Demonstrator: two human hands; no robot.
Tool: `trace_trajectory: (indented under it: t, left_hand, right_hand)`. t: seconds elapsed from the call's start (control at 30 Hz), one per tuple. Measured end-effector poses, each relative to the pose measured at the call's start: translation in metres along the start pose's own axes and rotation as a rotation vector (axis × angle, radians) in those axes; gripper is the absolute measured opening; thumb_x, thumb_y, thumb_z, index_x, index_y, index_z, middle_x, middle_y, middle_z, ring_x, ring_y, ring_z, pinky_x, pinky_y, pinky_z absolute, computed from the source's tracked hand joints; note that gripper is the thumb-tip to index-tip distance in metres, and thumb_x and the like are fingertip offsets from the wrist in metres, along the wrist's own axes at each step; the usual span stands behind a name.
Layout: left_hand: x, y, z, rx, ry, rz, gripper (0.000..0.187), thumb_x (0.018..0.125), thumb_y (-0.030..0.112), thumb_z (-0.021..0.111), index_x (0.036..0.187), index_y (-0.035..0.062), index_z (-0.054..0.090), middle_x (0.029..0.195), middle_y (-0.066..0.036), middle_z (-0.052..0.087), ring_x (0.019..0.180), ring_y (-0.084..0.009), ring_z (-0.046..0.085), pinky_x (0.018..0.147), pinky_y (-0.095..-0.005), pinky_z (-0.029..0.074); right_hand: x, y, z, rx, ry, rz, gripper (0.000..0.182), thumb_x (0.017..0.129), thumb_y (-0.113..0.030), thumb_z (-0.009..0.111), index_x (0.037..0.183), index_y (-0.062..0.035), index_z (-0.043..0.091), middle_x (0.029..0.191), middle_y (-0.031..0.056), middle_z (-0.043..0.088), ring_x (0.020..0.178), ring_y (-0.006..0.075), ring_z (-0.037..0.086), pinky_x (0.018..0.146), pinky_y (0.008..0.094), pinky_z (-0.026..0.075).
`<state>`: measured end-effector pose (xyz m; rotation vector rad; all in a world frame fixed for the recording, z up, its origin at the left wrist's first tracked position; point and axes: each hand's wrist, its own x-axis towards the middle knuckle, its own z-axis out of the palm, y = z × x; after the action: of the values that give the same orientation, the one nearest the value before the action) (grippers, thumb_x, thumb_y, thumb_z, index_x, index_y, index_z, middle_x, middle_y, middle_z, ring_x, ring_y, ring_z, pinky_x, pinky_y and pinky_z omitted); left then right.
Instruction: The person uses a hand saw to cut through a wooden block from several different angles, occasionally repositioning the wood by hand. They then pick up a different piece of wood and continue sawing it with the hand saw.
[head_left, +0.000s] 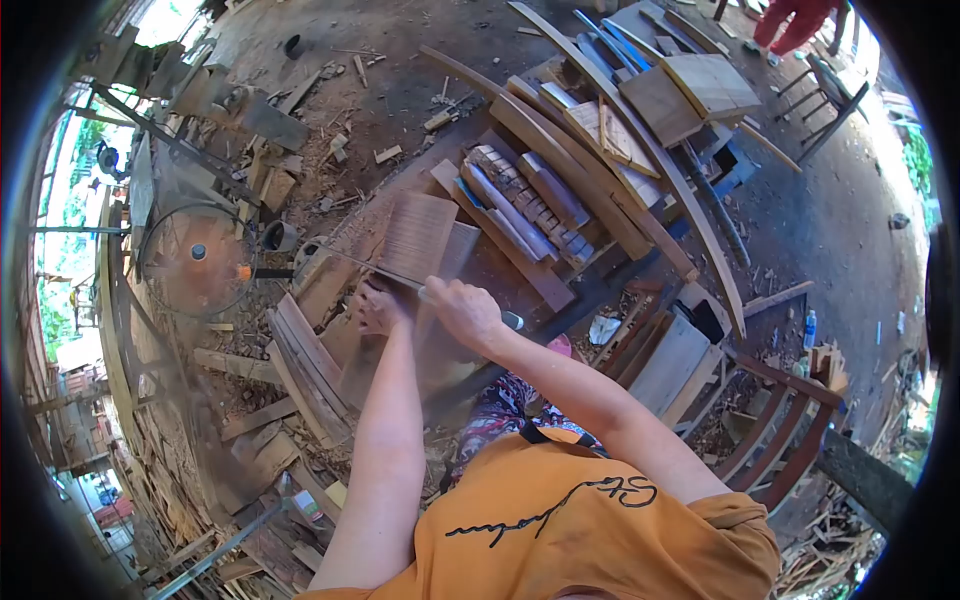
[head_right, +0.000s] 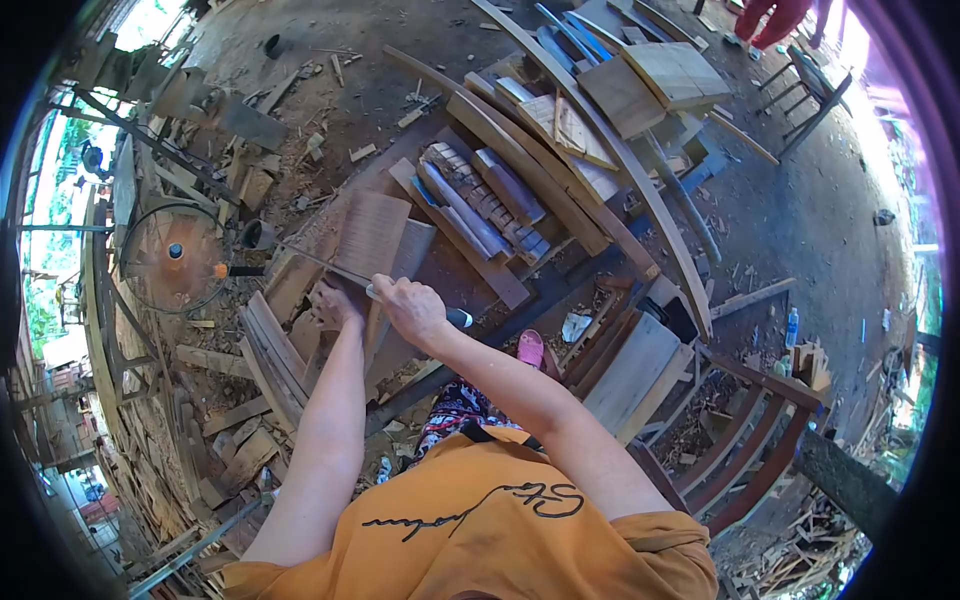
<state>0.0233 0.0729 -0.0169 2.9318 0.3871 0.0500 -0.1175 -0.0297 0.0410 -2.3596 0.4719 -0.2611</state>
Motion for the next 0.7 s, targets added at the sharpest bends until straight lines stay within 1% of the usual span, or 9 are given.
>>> trace_trajectory:
  t: [0.03,0.1,0.13,0.23,0.4,0.47,0.57,0.67,0.7]
  left_hand:
    - [0.000,0.001,-0.003,-0.003,0.010,-0.007,0.056,0.095,0.059,0.033,0.119,0.0180,0.061,0.128,-0.007,0.058,0.119,-0.0313,0.052,0.100,-0.0557,0.031]
    - [-0.007,0.008,-0.002,0.035,0.059,-0.032,0.054,0.096,0.059,0.033,0.116,0.0177,0.063,0.122,-0.008,0.062,0.118,-0.0321,0.052,0.098,-0.0545,0.032]
    - [-0.017,0.022,-0.019,-0.021,0.114,-0.051,0.050,0.095,0.057,0.036,0.106,0.0177,0.066,0.111,-0.008,0.066,0.112,-0.0307,0.055,0.095,-0.0516,0.034]
    - [-0.008,0.014,-0.007,0.022,-0.014,0.013,0.053,0.098,0.053,0.030,0.115,0.0187,0.066,0.120,-0.009,0.064,0.116,-0.0331,0.052,0.100,-0.0528,0.029]
    - [-0.015,0.024,-0.022,0.033,-0.008,-0.008,0.051,0.099,0.050,0.031,0.111,0.0162,0.067,0.114,-0.010,0.065,0.112,-0.0334,0.053,0.100,-0.0524,0.028]
    - [-0.016,0.023,-0.020,0.042,0.047,0.036,0.049,0.099,0.049,0.032,0.108,0.0159,0.067,0.113,-0.009,0.065,0.109,-0.0342,0.054,0.099,-0.0523,0.029]
    - [-0.015,0.019,-0.016,0.016,0.067,0.081,0.047,0.099,0.048,0.032,0.107,0.0163,0.066,0.114,-0.009,0.064,0.107,-0.0349,0.054,0.099,-0.0525,0.029]
    - [-0.011,0.012,-0.005,0.075,0.067,0.094,0.045,0.099,0.046,0.033,0.106,0.0168,0.066,0.114,-0.008,0.064,0.107,-0.0346,0.054,0.099,-0.0522,0.029]
    - [-0.010,0.014,-0.006,0.071,0.077,0.087,0.045,0.099,0.046,0.033,0.106,0.0168,0.066,0.114,-0.008,0.064,0.107,-0.0346,0.054,0.099,-0.0522,0.029]
  right_hand:
    - [0.003,-0.001,0.001,0.030,-0.004,0.007,0.018,0.095,-0.027,0.052,0.099,-0.0088,0.049,0.077,0.0197,0.064,0.068,0.0387,0.067,0.060,0.0483,0.055]
    - [0.001,-0.003,0.000,0.051,-0.016,0.017,0.019,0.095,-0.027,0.052,0.099,-0.0089,0.049,0.078,0.0200,0.064,0.069,0.0393,0.067,0.062,0.0492,0.054]
    - [0.002,-0.002,-0.003,0.067,-0.030,0.038,0.019,0.095,-0.028,0.052,0.099,-0.0089,0.049,0.079,0.0204,0.065,0.071,0.0398,0.067,0.063,0.0501,0.054]
    - [-0.004,-0.006,-0.010,0.103,-0.070,0.050,0.019,0.095,-0.027,0.052,0.099,-0.0087,0.050,0.080,0.0201,0.064,0.074,0.0402,0.066,0.063,0.0498,0.053]
    - [-0.062,-0.026,-0.109,0.004,-0.175,0.140,0.020,0.091,-0.021,0.063,0.098,-0.0076,0.050,0.082,0.0193,0.064,0.074,0.0385,0.065,0.060,0.0465,0.053]
    - [-0.088,-0.020,-0.128,-0.076,-0.176,0.110,0.024,0.090,-0.018,0.061,0.108,-0.0073,0.052,0.078,0.0158,0.063,0.068,0.0354,0.066,0.063,0.0450,0.054]
    - [-0.079,-0.018,-0.103,-0.067,-0.109,0.067,0.027,0.089,-0.017,0.062,0.112,-0.0073,0.053,0.077,0.0157,0.062,0.067,0.0354,0.065,0.059,0.0445,0.054]
    - [-0.001,-0.016,-0.020,0.043,-0.027,-0.008,0.021,0.090,-0.016,0.060,0.107,-0.0064,0.051,0.079,0.0181,0.063,0.068,0.0360,0.066,0.058,0.0442,0.054]
    - [0.015,-0.020,-0.007,0.012,-0.078,0.026,0.019,0.090,-0.016,0.059,0.105,-0.0071,0.051,0.079,0.0182,0.063,0.068,0.0364,0.065,0.058,0.0444,0.054]
